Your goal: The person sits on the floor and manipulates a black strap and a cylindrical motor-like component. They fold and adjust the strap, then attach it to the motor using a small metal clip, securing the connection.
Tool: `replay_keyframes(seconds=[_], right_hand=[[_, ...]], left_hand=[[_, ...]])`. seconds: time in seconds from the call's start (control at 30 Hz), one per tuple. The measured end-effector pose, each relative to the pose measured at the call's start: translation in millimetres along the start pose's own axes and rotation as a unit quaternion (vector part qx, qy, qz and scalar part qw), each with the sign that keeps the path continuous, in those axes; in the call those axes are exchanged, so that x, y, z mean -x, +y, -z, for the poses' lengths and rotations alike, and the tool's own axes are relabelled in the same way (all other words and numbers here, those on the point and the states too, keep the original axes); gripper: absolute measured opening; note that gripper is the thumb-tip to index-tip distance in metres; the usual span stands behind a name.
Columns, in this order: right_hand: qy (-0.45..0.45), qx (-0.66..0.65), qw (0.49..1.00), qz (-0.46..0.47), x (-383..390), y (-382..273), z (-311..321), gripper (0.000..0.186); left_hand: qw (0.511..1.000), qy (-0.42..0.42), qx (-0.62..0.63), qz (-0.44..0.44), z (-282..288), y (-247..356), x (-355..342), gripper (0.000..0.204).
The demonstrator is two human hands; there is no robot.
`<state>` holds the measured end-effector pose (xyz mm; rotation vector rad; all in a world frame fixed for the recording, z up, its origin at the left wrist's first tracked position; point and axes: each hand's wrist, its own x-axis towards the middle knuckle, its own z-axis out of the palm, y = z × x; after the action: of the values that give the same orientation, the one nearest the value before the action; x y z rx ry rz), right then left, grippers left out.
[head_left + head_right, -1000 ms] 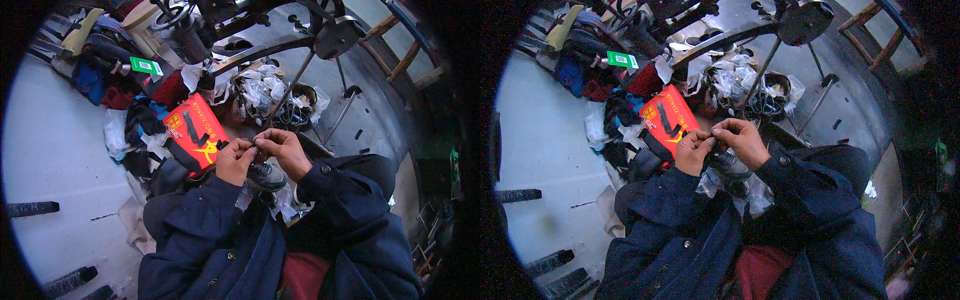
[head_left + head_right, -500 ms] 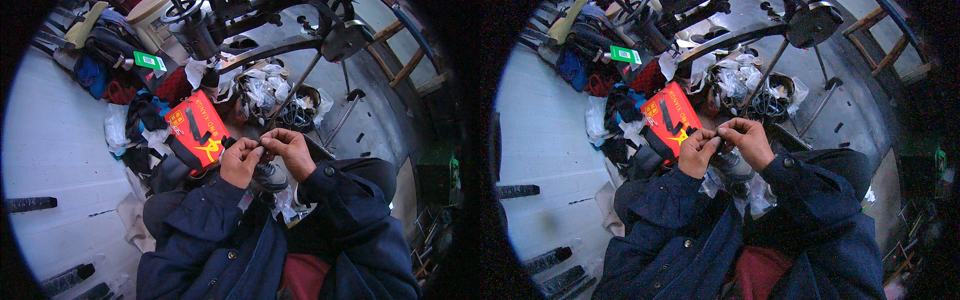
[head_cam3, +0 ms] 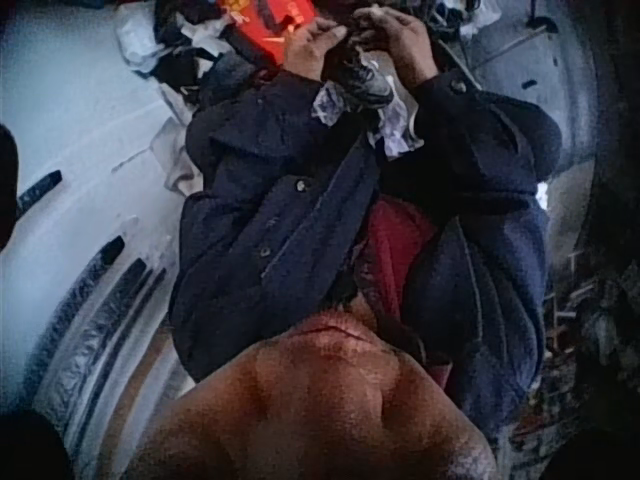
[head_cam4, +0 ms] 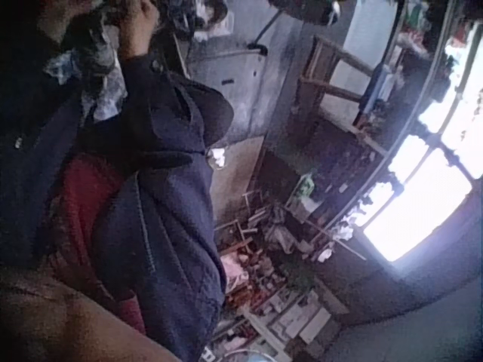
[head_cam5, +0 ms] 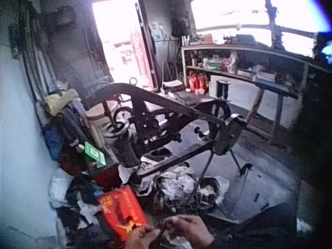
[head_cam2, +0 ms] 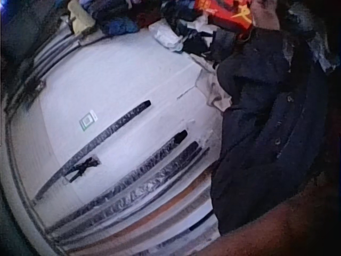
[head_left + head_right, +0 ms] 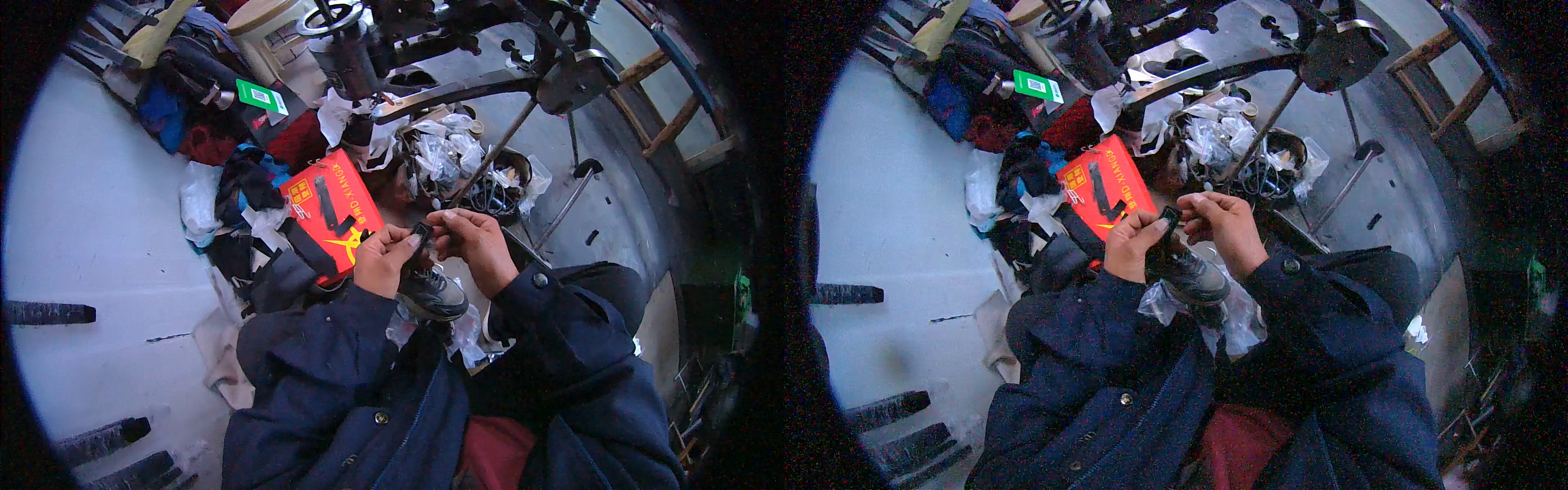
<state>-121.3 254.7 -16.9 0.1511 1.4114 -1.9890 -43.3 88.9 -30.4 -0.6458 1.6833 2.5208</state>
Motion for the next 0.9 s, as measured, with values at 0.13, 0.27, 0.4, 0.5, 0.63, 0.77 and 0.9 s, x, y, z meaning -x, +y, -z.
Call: replay_keyframes(seconds=[0.13, 0.27, 0.4, 0.5, 0.63, 0.77, 0.9], right_hand=[[0.007, -0.02, 1.0, 0.01, 3, -3, -7, 0.025], [-0.006, -0.025, 0.999, 0.04, 8, -8, -18, 0.023], [-0.013, -0.017, 0.997, 0.074, 14, -19, -32, 0.022], [-0.012, 0.013, 0.994, 0.106, 18, -34, -38, 0.024], [-0.047, 0.144, 0.959, 0.241, 16, -60, -37, 0.027], [0.019, 0.303, 0.914, 0.268, -5, -89, -34, 0.029], [0.071, 0.521, 0.767, 0.368, -26, -112, -27, 0.031]], left_hand=[[0.999, 0.015, 0.036, -0.005, 10, 8, -3, 0.009], [0.995, 0.069, -0.053, -0.043, 20, 23, -8, 0.011], [0.994, 0.086, -0.048, -0.045, 26, 41, -10, 0.012], [0.994, 0.077, -0.054, -0.057, 30, 56, -23, 0.013], [0.995, 0.069, -0.009, -0.069, 35, 74, -53, 0.011], [0.993, 0.076, 0.045, -0.074, 32, 78, -79, 0.009], [0.99, 0.076, 0.076, -0.089, 28, 77, -102, 0.009]])
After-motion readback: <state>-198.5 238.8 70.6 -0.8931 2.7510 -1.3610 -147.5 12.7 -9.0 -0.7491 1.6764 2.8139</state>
